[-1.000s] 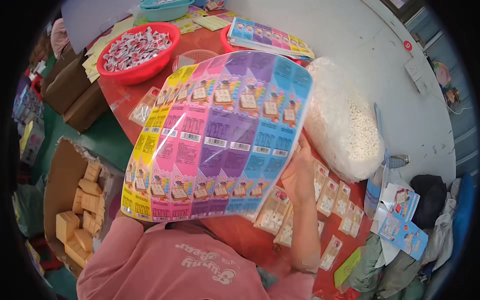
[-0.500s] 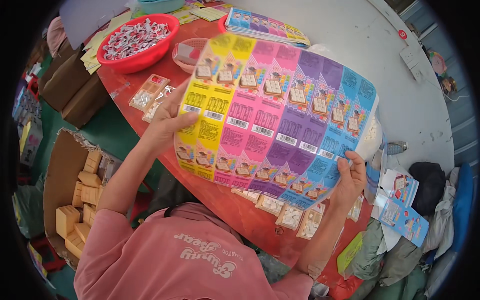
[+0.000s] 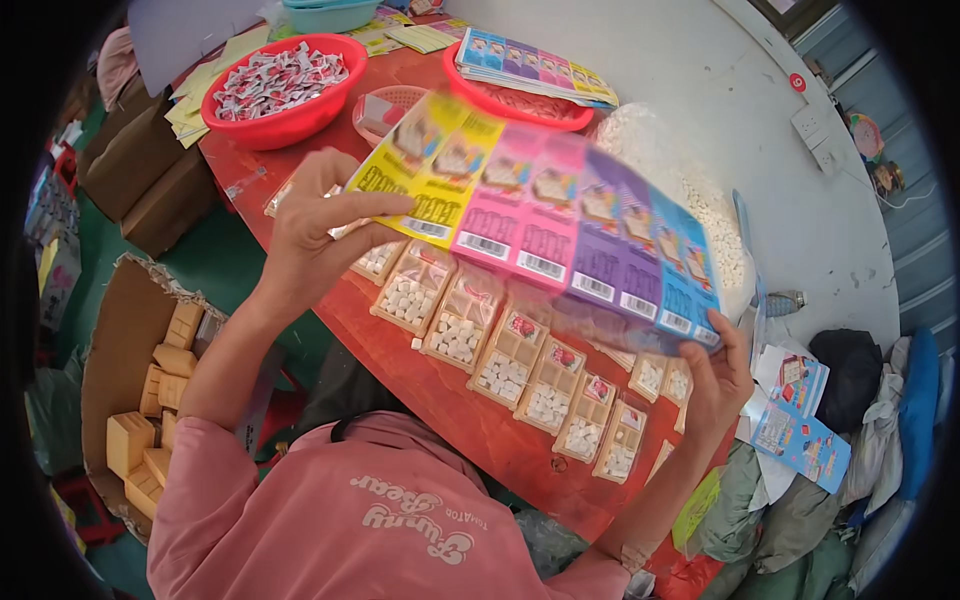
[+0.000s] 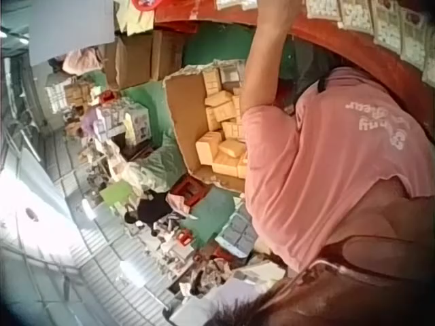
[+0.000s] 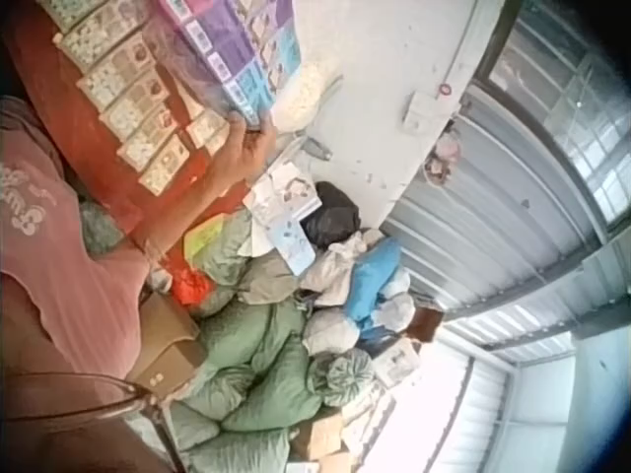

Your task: The recorder packages small white items into plastic bags and seals them with labels at a workbench.

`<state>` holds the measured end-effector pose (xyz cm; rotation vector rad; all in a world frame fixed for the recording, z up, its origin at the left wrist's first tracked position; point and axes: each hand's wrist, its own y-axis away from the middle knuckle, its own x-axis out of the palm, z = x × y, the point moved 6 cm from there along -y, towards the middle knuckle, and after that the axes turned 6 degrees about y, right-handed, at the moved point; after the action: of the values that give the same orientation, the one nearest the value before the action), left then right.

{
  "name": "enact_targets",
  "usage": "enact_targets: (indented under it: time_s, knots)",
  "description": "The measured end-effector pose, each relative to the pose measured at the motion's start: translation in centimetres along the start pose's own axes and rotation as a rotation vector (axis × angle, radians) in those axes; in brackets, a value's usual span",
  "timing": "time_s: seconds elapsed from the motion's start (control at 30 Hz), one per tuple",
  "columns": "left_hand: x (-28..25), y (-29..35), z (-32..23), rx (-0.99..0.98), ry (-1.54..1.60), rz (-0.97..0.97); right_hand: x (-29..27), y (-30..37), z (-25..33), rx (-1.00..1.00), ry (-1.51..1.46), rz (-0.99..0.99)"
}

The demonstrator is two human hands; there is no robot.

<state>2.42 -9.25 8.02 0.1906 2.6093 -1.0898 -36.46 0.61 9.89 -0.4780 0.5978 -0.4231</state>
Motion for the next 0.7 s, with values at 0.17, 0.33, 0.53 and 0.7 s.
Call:
enact_targets:
  time_s: [0.17, 0.33, 0.53, 0.7]
  knots:
    - [-3.0, -1.5, -5.4, 0.394, -0.267, -0.085, 1.1, -3.6, 3.5, -0.248, 0.453, -0.217]
    - [-6.4, -1.2, -9.2, 0.090, -0.410, -0.341, 9.6, -3.1, 12.4, -0.296, -0.391, 0.001]
    - [-6.1, 0.2, -12.0, -0.086, 0.215, -0.080, 20.4, 5.7, 21.8, -0.319, -0.505, 0.269]
    - [-5.0, -0.3, -13.7, 0.352, -0.043, 0.045, 20.9, 5.3, 16.6, -0.096, -0.686, 0.500]
